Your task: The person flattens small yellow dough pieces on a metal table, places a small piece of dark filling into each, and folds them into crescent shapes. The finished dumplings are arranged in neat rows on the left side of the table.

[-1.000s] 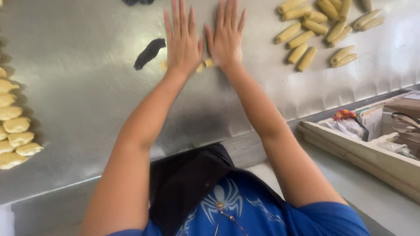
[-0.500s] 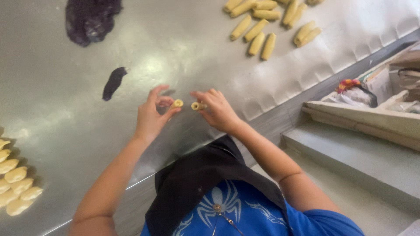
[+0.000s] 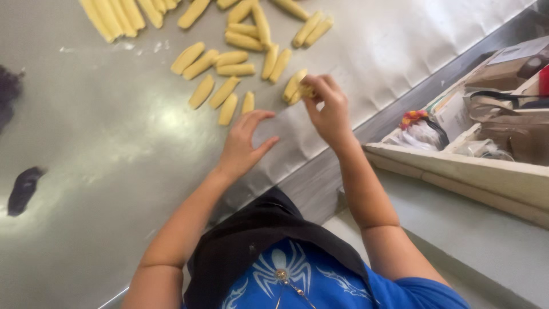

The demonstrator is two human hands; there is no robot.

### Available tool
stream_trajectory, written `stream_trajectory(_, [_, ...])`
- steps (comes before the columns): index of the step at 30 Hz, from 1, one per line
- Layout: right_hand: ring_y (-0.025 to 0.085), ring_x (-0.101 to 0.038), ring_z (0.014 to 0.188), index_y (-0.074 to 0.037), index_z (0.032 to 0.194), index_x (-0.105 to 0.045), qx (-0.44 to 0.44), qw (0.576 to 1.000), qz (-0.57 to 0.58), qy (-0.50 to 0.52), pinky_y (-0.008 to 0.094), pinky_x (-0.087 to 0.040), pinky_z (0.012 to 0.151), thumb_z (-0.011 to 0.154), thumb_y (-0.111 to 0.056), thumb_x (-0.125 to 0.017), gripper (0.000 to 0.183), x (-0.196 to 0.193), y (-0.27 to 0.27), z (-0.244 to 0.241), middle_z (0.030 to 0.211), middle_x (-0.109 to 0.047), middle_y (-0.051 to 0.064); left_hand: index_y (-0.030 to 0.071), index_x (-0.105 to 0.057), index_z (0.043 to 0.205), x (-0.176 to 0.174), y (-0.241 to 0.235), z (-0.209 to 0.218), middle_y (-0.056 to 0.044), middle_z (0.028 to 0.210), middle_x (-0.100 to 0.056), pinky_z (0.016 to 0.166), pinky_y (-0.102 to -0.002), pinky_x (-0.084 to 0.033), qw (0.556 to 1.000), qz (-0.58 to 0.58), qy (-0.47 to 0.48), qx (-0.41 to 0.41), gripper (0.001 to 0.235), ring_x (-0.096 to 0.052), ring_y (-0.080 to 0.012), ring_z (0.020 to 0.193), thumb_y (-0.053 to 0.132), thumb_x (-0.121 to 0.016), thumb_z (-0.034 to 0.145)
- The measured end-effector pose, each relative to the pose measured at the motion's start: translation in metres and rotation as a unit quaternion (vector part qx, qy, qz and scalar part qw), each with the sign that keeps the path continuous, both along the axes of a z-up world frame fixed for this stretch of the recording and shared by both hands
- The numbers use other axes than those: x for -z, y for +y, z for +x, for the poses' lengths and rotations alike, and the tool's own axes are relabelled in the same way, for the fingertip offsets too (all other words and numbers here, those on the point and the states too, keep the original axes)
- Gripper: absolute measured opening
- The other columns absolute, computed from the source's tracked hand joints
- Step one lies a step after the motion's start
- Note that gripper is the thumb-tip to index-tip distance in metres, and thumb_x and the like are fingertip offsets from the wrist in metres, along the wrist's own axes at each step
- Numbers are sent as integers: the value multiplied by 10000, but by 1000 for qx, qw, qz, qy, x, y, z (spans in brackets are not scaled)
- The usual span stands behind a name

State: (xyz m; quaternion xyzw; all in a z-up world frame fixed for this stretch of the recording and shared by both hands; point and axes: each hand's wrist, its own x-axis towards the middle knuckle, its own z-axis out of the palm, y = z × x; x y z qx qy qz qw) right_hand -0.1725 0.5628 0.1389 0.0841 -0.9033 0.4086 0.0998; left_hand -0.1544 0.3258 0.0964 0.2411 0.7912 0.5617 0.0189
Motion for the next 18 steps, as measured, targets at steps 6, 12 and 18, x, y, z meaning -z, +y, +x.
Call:
stream_trajectory(6, [239, -704, 914, -49, 1254, -643, 91, 990, 95, 56, 329, -595, 770, 951, 124, -647, 349, 34, 55, -33, 1150, -642, 147, 96, -630, 1243, 24, 71, -39, -104, 1266, -602, 984, -451, -499, 988, -137, 51, -41, 461, -590, -324, 1193, 156, -820, 827])
stream_trajectory(12, [237, -707, 890, -37, 1203, -629, 102, 994, 23, 17, 314, -599, 741, 918, 109, -670, 322, 61, 71, -24, 1132, -635, 145, 62, -620, 1276, 56, 127, -66, -218, 1271, -529, 835, -465, -529, 950, -292, 113, -14, 671, -541, -402, 1123, 207, -866, 668])
stream_trajectory(18, [223, -693, 860, -31, 1178, -620, 66, 998, 0, -15, 301, -590, 711, 886, 81, -717, 328, 57, 73, -31, 1122, -628, 135, 98, -628, 1242, 74, 130, -71, -167, 1236, -556, 911, -442, -565, 963, -261, 62, -26, 481, -593, -361, 1143, 118, -810, 798])
